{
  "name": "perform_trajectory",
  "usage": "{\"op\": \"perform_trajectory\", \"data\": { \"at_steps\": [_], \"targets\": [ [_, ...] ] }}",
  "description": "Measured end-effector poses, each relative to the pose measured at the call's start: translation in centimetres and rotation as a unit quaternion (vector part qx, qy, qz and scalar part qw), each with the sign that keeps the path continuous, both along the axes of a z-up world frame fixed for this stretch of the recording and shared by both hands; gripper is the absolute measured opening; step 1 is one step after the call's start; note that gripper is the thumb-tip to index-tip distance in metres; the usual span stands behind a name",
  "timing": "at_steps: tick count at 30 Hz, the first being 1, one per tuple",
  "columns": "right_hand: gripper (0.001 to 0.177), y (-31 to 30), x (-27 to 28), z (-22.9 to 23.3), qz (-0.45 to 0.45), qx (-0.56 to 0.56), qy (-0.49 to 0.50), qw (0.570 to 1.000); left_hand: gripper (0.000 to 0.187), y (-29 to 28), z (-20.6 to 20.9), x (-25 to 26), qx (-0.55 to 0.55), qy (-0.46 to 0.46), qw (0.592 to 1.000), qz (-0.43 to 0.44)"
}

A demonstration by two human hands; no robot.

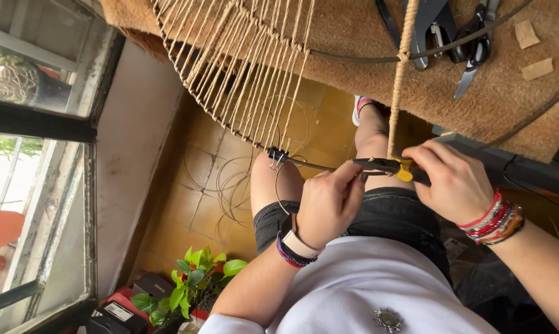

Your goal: Weaving twine onto a metal frame and securing it using a glue gun, stapler, and cutting tools.

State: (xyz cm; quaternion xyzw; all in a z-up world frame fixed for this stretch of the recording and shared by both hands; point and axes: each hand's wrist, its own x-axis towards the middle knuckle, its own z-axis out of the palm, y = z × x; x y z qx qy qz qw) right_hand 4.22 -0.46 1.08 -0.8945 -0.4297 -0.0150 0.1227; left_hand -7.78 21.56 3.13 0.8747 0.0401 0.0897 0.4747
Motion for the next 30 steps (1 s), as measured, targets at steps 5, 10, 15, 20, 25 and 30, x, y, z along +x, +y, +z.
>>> {"op": "perform_trajectory", "data": {
  "at_steps": [5, 10, 15, 20, 25, 30],
  "targets": [
    [0.059, -0.7, 0.5, 0.0, 0.02, -0.003, 0.007, 1.0, 0.017, -0.5, 0.3, -0.2, -0.006, -0.003, 1.0, -0.01],
    [0.051, -0.5, 0.7, -0.8, -0.007, -0.009, 0.012, 1.0, 0.02, -0.2, -0.5, 0.3, 0.001, -0.008, 1.0, -0.009],
    [0.066, -0.9, 1.9, -0.6, 0.002, 0.065, 0.098, 0.993, 0.01, 1.5, -3.1, 1.2, 0.069, -0.059, 0.996, 0.006],
    [0.058, -3.6, 1.2, -3.4, -0.184, 0.126, -0.002, 0.975, 0.013, 3.1, -6.6, 1.8, 0.24, 0.005, 0.967, -0.087],
    [0.031, -3.6, 1.8, -7.0, -0.197, 0.252, -0.14, 0.937, 0.008, 2.8, -7.6, 2.3, 0.251, 0.043, 0.962, -0.101],
    [0.025, -4.9, 2.7, -10.4, -0.187, 0.311, -0.204, 0.909, 0.009, 1.2, -6.7, 1.2, 0.261, 0.057, 0.96, -0.08]
  ]
}}
